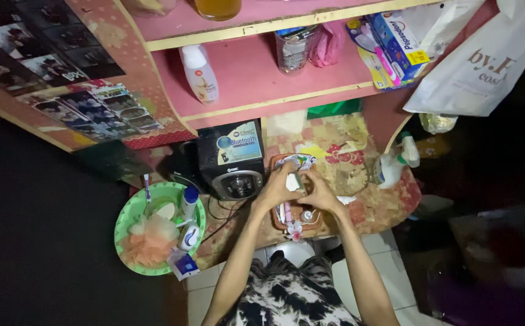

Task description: Tidying and organizing various household items on shelves and under a desk.

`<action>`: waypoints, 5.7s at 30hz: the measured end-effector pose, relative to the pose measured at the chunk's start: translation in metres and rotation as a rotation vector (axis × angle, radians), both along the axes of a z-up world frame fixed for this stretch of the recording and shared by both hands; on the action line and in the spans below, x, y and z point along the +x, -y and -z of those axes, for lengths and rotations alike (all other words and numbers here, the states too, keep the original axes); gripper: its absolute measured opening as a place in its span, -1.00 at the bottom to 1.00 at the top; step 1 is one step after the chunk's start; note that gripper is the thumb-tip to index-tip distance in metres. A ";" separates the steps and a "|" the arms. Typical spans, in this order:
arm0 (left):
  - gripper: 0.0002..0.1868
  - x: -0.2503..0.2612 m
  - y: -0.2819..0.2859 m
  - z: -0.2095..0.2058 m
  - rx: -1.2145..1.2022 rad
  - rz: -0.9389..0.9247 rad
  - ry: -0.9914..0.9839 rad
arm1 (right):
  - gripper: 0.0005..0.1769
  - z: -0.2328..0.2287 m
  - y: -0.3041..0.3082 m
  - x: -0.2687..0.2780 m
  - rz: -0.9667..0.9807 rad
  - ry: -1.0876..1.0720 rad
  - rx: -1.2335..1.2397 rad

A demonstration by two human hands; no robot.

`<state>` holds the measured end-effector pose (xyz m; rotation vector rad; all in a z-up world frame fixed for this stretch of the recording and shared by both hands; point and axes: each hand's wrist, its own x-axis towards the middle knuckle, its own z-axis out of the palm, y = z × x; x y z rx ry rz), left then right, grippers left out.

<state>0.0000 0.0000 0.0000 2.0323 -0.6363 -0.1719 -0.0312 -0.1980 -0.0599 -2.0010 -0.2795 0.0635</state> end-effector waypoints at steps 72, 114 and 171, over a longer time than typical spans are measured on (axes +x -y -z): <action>-0.79 0.225 0.231 -0.199 -0.189 -0.542 0.668 | -0.47 -0.229 0.141 0.086 0.718 0.657 -0.160; -0.65 0.101 0.181 -0.175 -0.009 -0.592 0.885 | -0.38 -0.199 0.183 0.111 0.405 0.923 -0.681; -0.40 0.076 0.172 -0.224 -0.478 -0.462 0.373 | -0.54 -0.242 0.141 0.075 0.398 0.655 -0.067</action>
